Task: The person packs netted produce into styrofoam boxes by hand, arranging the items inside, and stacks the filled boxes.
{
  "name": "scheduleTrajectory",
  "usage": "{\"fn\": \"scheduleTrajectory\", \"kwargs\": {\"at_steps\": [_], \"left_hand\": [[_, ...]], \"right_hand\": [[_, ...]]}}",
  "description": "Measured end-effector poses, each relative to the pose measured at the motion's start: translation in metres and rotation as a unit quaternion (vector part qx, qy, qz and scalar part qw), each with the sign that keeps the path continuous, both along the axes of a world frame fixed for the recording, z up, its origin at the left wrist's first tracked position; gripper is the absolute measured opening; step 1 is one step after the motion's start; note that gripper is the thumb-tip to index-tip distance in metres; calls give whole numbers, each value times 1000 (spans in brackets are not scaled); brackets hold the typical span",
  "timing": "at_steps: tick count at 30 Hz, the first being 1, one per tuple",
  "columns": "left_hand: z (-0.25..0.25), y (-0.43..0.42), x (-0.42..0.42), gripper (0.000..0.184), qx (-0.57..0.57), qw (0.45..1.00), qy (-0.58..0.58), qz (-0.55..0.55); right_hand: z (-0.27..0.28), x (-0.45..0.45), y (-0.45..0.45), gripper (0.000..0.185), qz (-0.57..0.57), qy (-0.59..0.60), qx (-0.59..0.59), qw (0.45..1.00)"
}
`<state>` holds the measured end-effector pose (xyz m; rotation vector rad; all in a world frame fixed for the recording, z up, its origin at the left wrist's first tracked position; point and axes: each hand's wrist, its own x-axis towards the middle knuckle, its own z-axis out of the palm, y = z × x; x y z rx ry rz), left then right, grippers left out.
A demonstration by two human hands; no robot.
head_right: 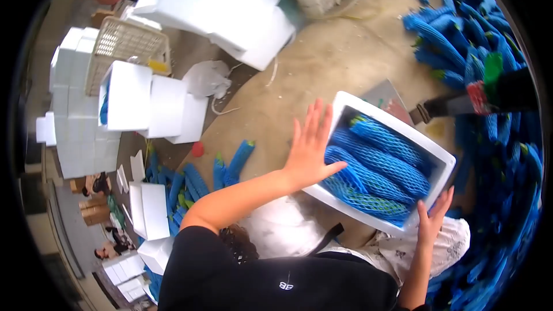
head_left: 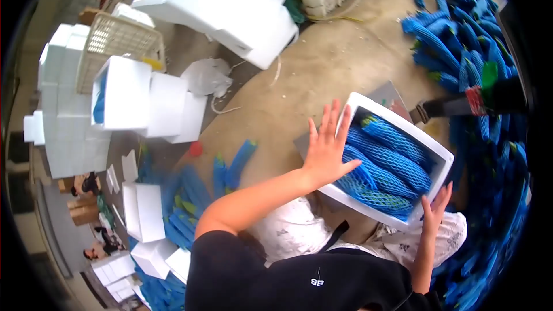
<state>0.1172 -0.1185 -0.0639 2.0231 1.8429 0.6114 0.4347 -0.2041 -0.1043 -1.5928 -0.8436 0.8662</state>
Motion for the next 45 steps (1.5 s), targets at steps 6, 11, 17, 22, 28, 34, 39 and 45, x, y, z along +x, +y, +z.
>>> {"fn": "scheduleTrajectory", "kwargs": {"at_steps": [6, 11, 17, 22, 28, 34, 39, 45], "left_hand": [[-53, 8, -35, 87, -254, 950, -182, -28], [36, 8, -113, 81, -185, 972, -133, 56], [209, -41, -306, 77, 121, 969, -4, 215], [322, -61, -521, 68, 222, 900, 128, 353], [369, -92, -664, 56, 136, 771, 256, 567], [351, -42, -619, 52, 5, 957, -9, 291], [350, -18, -615, 53, 10, 966, 46, 253], [342, -29, -633, 54, 165, 887, 140, 407]], "right_hand": [[-30, 44, -24, 39, 123, -88, -248, 957], [106, -54, 13, 26, 235, -193, -153, 940], [191, -242, 130, 8, 442, -132, 59, 885], [290, -469, 217, 28, 538, -198, 139, 807], [359, -690, 212, 50, 562, -229, 102, 788], [386, -752, 221, 71, 624, -217, 36, 750], [306, -638, 285, 82, 414, -575, 178, 683], [250, -527, 305, 37, 447, -677, 214, 544]]}}
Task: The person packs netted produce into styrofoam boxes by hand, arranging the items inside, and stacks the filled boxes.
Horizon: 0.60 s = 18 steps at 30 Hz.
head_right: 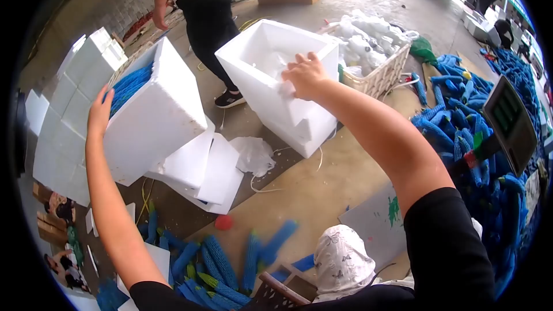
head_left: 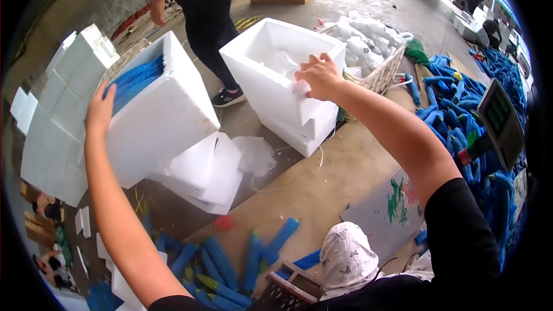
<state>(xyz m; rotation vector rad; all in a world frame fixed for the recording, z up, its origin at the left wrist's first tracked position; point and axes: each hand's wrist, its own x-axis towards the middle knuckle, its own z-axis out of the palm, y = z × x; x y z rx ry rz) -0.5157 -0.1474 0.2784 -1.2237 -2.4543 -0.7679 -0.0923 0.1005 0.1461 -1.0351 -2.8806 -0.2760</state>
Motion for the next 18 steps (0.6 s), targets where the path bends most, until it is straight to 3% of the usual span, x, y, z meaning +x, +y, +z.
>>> {"fn": "scheduleTrajectory", "kwargs": {"at_steps": [1, 2, 4, 5, 6, 7, 9, 10, 11, 13, 15, 17, 18], "left_hand": [[-1, -8, -2, 52, 24, 994, 78, 68], [-15, -16, -36, 42, 146, 941, 285, 112], [-12, -27, 59, 32, 185, 836, 477, 200], [-23, -19, 98, 35, 313, 851, 420, -20], [-38, -13, 178, 36, 321, 852, 390, -134], [-67, -9, 239, 39, 259, 862, 378, -219], [-144, 6, 350, 78, 72, 835, 344, -423], [-175, 12, 411, 88, -7, 779, 326, -535], [-198, 14, 461, 80, -129, 734, 315, -588], [-272, 8, 503, 62, -245, 742, 131, -610], [-321, 4, 559, 43, -228, 684, 93, -687], [-363, -15, 603, 37, -295, 594, 74, -745], [-376, -30, 621, 37, -310, 580, 65, -750]], "right_hand": [[-5, 15, -8, 39, 60, 54, 21, 997], [-6, 43, -18, 38, 108, 67, 12, 992], [-14, 113, -27, 40, 168, 88, -13, 982], [-25, 157, -38, 38, 189, 79, 19, 979], [-30, 202, -55, 33, 216, 85, -22, 972], [-37, 244, -81, 27, 227, 86, -6, 970], [-61, 318, -134, 22, 242, 71, 53, 966], [-71, 353, -160, 23, 239, 36, 30, 970], [-87, 386, -179, 21, 219, 80, -16, 972], [-131, 443, -214, 15, 198, 87, -43, 975], [-170, 488, -244, 16, 172, 51, -131, 975], [-208, 526, -268, 22, 200, -55, -171, 963], [-231, 540, -278, 22, 182, -13, -214, 960]]}}
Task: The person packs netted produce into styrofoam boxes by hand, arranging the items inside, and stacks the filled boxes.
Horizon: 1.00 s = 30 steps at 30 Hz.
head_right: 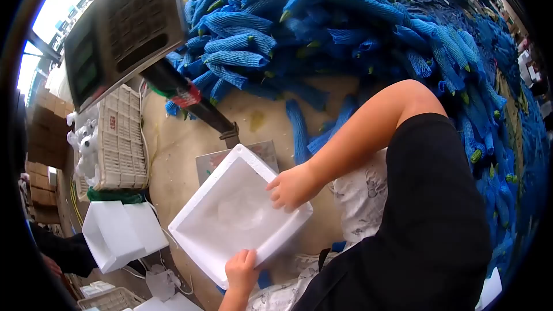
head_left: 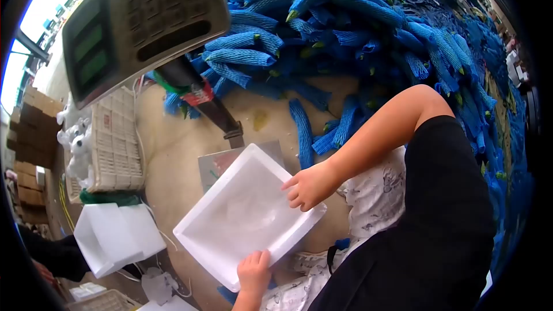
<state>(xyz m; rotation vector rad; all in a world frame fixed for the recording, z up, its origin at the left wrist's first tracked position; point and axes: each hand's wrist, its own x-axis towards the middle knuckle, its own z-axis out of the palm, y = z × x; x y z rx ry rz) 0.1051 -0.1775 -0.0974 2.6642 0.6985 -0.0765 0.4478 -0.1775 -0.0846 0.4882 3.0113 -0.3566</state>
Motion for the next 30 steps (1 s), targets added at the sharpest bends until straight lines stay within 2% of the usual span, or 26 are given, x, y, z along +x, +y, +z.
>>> {"fn": "scheduleTrajectory", "kwargs": {"at_steps": [1, 2, 3, 4, 5, 6, 7, 8, 9, 11, 13, 14, 15, 17, 19, 21, 23, 25, 27, 28, 29, 30], "left_hand": [[-7, -6, 20, 37, -19, 1000, 3, -12], [-2, -7, 27, 41, -89, 995, 26, 34], [2, -6, 33, 41, -94, 995, 32, 16], [5, -4, 36, 47, -114, 991, 61, 16], [8, -2, 37, 53, -131, 987, 88, 21], [10, 0, 37, 53, -127, 988, 88, 17], [12, 2, 34, 52, -128, 979, 156, 10], [14, 3, 33, 53, -128, 966, 224, 6], [16, 5, 30, 53, -124, 967, 224, 6], [20, 9, 30, 59, -60, 982, 180, -10], [25, 15, 37, 61, -150, 970, 189, 38], [31, 16, 37, 61, -148, 969, 192, 36], [36, 17, 37, 61, -166, 964, 203, 47], [30, 18, 47, 61, -204, 953, 214, 65], [28, 19, 48, 63, -208, 950, 225, 61], [32, 20, 49, 65, -203, 947, 244, 55], [27, 18, 47, 65, -211, 945, 239, 69], [24, 21, 42, 66, -228, 940, 242, 72], [16, 26, 41, 70, -273, 925, 257, 63], [9, 27, 42, 70, -276, 925, 254, 71], [6, 29, 42, 69, -272, 928, 251, 51], [6, 31, 40, 68, -270, 928, 254, 30]], "right_hand": [[1, 16, -2, 22, -29, 27, -48, 998], [1, 34, 0, 29, -51, 86, -98, 990], [9, 63, 8, 39, -75, 204, -57, 975], [20, 102, 11, 42, -195, 226, 4, 954], [21, 146, 10, 43, -355, 169, 129, 910], [12, 199, 10, 46, -491, 122, 257, 824], [1, 256, 6, 50, -621, 90, 312, 714], [-16, 307, -1, 54, -708, -7, 362, 606], [-29, 350, -9, 60, -804, -40, 253, 537], [-57, 393, -20, 61, -857, -9, 210, 471], [-72, 399, -18, 57, -788, -58, 309, 529], [-74, 398, -21, 49, -754, -26, 325, 570], [-57, 384, -27, 48, -712, -38, 311, 629], [-22, 375, -37, 48, -649, -34, 314, 692], [18, 415, -23, 64, -693, -42, 375, 614], [23, 487, -18, 92, -723, -114, 367, 574], [41, 498, -13, 117, -847, -210, 122, 472], [1, 504, -1, 120, -824, -184, 237, 480], [-42, 485, -6, 120, -813, -103, 346, 457], [-50, 473, -5, 124, -837, -107, 344, 413], [-43, 468, -1, 113, -862, -117, 292, 398], [-42, 472, 1, 109, -860, -98, 304, 399]]}}
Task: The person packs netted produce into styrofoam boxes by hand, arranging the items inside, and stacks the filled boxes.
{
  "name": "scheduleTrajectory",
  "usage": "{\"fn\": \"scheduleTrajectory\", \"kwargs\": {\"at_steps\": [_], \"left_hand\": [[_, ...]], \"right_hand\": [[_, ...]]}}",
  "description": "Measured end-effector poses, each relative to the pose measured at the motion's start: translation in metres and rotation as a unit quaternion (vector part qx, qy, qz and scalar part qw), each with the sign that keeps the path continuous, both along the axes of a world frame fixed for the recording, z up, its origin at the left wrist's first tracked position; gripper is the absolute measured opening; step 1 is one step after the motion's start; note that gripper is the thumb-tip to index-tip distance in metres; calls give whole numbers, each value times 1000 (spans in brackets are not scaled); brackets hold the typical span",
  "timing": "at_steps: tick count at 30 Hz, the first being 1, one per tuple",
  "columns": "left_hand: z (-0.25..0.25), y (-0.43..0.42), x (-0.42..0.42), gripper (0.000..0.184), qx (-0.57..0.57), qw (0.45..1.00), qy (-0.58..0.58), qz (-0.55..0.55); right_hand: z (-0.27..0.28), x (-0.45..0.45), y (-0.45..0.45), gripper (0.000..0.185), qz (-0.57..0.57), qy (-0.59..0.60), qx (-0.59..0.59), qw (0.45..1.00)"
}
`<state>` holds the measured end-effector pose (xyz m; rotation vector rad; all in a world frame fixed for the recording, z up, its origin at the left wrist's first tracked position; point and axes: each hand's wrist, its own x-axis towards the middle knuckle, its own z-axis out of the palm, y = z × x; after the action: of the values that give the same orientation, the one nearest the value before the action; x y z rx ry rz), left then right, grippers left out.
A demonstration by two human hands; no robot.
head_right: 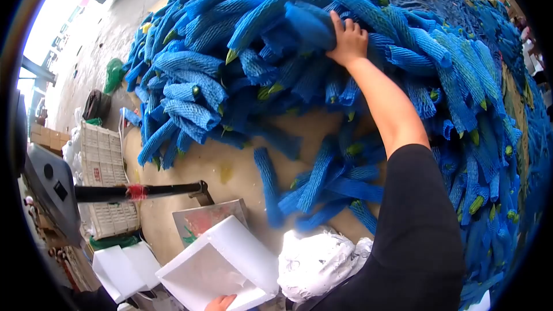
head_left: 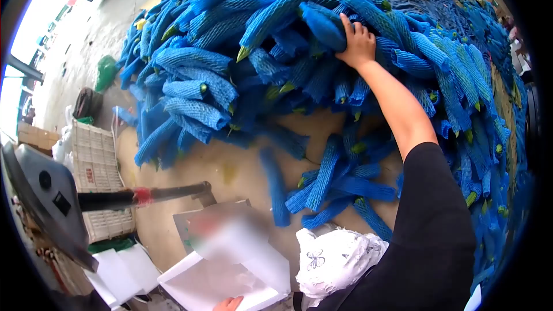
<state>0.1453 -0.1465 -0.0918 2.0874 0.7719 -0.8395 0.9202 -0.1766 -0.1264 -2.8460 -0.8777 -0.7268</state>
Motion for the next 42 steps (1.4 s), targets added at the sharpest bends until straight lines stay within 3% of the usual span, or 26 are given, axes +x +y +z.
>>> {"fn": "scheduleTrajectory", "kwargs": {"at_steps": [3, 5, 6, 7, 8, 9, 10, 12, 13, 14, 16, 22, 24, 25, 27, 28, 31, 32, 33, 35, 37, 38, 42], "left_hand": [[-7, 7, -2, 67, -23, 998, -21, -47], [-5, 11, -8, 73, -101, 987, -122, 41], [-14, 13, -27, 68, -134, 985, -78, 71], [-6, 26, -9, 57, -156, 965, -122, 173], [6, 32, 20, 52, -63, 962, -165, 209], [-4, 37, 32, 60, 119, 971, -171, 115], [-14, 39, 44, 71, 160, 974, -117, 106], [-44, 37, 51, 79, 235, 961, -145, 12], [-51, 46, 49, 79, 228, 970, -47, -68], [-111, 53, 26, 72, 192, 976, -104, 3], [-93, 53, 36, 71, 184, 980, -64, -31], [-32, 29, 18, 68, 35, 991, -129, 20], [-19, 22, -6, 68, -79, 986, -127, 69], [-18, 21, -20, 66, -167, 974, -115, 103], [-28, 6, -41, 63, -67, 989, -110, 74], [-20, 2, -46, 52, 8, 982, -172, 74], [-11, 8, -49, 45, 76, 973, -130, 175], [-17, 9, -44, 44, 195, 926, -217, 241], [-18, 15, -33, 43, 332, 868, -280, 240], [-47, 23, -36, 45, 321, 918, -170, 161], [-48, 21, -35, 48, 265, 949, -129, 109], [-50, 23, -33, 51, 210, 973, -87, 50], [-75, 31, -19, 54, 240, 958, -73, 139]], "right_hand": [[20, -16, -14, 94, 124, -53, 66, 989], [39, -72, -31, 87, 240, -97, 122, 958], [46, -101, -41, 85, 290, -78, 142, 943], [62, -139, -44, 81, 347, -59, 112, 929], [77, -177, -46, 78, 404, -33, 81, 911], [92, -213, -48, 75, 457, -2, 49, 888], [104, -246, -42, 78, 519, 51, 27, 853], [126, -310, -29, 85, 620, 183, -25, 763], [146, -355, -13, 94, 659, 246, -52, 709], [151, -391, 1, 97, 685, 266, -109, 670], [156, -457, 24, 95, 725, 304, -156, 598], [86, -578, 70, 88, 682, 295, -309, 594], [52, -604, 54, 90, 732, 118, -266, 616], [32, -613, 50, 91, 750, 145, -300, 571], [-18, -608, 27, 90, 737, 240, -198, 600], [-23, -605, 23, 89, 694, 274, -248, 618], [-31, -583, 34, 78, 707, 229, -275, 610], [-27, -582, 33, 78, 707, 234, -281, 606], [-16, -582, 37, 70, 710, 199, -302, 604], [-1, -579, 41, 62, 711, 165, -327, 600], [6, -567, 40, 44, 635, 229, -444, 588], [-7, -556, 33, 41, 659, 239, -403, 587], [-25, -569, 53, 24, 691, 125, -440, 560]]}}
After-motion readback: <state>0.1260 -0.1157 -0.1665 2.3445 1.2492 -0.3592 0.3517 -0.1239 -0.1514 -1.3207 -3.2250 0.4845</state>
